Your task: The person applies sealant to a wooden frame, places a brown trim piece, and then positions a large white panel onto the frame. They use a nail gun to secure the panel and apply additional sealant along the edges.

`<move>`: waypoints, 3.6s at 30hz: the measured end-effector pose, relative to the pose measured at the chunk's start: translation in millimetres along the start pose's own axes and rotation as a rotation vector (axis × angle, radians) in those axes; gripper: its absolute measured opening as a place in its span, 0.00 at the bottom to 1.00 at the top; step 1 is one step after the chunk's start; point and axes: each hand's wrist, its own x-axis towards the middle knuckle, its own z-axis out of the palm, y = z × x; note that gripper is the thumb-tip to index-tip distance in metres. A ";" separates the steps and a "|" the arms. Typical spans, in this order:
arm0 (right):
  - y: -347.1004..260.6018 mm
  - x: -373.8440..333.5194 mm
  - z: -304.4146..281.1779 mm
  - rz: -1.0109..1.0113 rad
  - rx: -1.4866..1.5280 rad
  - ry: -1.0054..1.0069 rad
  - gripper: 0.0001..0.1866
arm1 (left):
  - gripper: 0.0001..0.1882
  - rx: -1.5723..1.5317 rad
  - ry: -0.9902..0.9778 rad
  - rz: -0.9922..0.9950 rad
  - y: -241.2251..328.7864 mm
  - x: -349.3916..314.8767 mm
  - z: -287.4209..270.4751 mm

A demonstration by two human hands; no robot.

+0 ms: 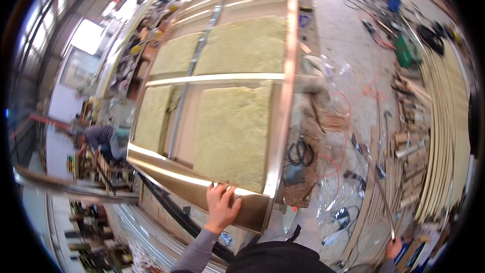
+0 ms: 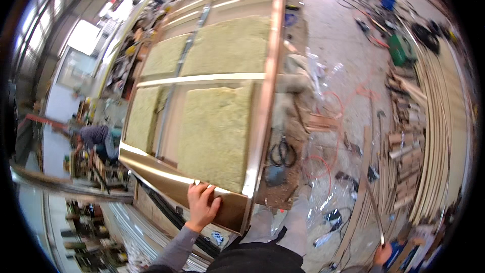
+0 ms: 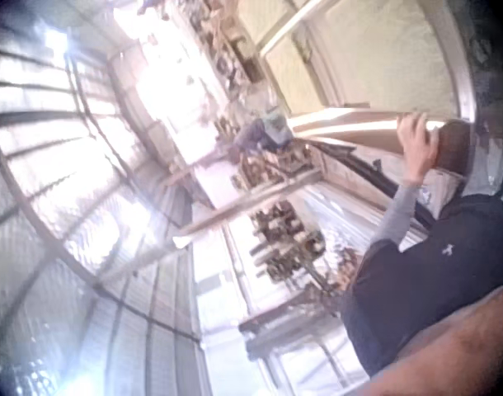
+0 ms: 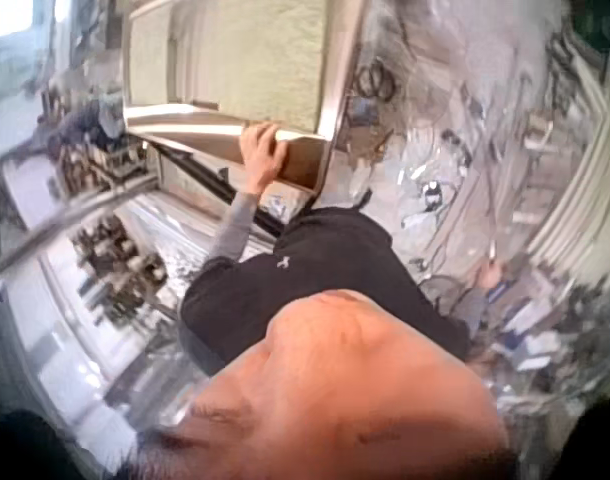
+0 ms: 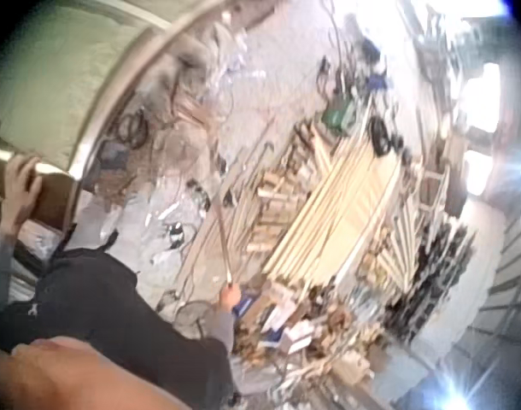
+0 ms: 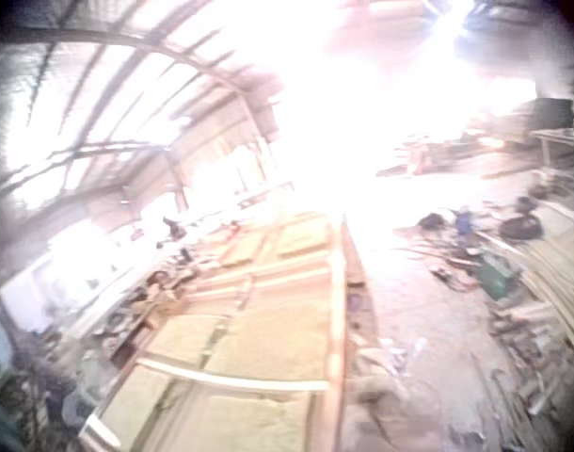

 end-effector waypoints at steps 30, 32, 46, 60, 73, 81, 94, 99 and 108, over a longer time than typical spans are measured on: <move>-793.5 -241.5 -71.4 -0.850 0.498 -0.047 0.12 | 0.24 -1.987 0.113 -0.420 -253.9 95.7 -200.6; -840.2 -258.1 -61.4 -0.815 0.608 -0.023 0.12 | 0.25 -1.962 0.234 -0.188 -236.1 120.2 -236.0; -910.1 -240.6 -132.0 -1.240 0.032 0.784 0.35 | 0.15 -0.310 0.051 0.578 -311.5 119.6 -201.5; -886.1 -222.8 7.7 -0.985 0.234 0.118 0.14 | 0.14 -0.120 0.261 0.358 -489.3 53.6 -154.3; -936.5 -189.4 36.7 -0.759 0.407 -0.191 0.16 | 0.20 -0.136 -0.038 0.227 -470.5 33.2 -107.8; -961.8 -178.2 17.5 -0.861 0.267 -0.192 0.11 | 0.20 -0.227 -0.049 0.133 -466.1 48.2 -108.5; -990.8 -157.9 17.5 -1.074 0.098 -0.232 0.12 | 0.19 -0.282 -0.095 0.065 -465.9 51.5 -115.1; -977.6 -182.1 35.3 -1.041 0.176 -0.194 0.18 | 0.16 -0.304 -0.099 0.083 -463.2 53.3 -120.1; -951.8 -201.1 51.5 -1.135 0.140 -0.057 0.28 | 0.20 -0.188 -0.071 0.281 -430.7 62.8 -134.4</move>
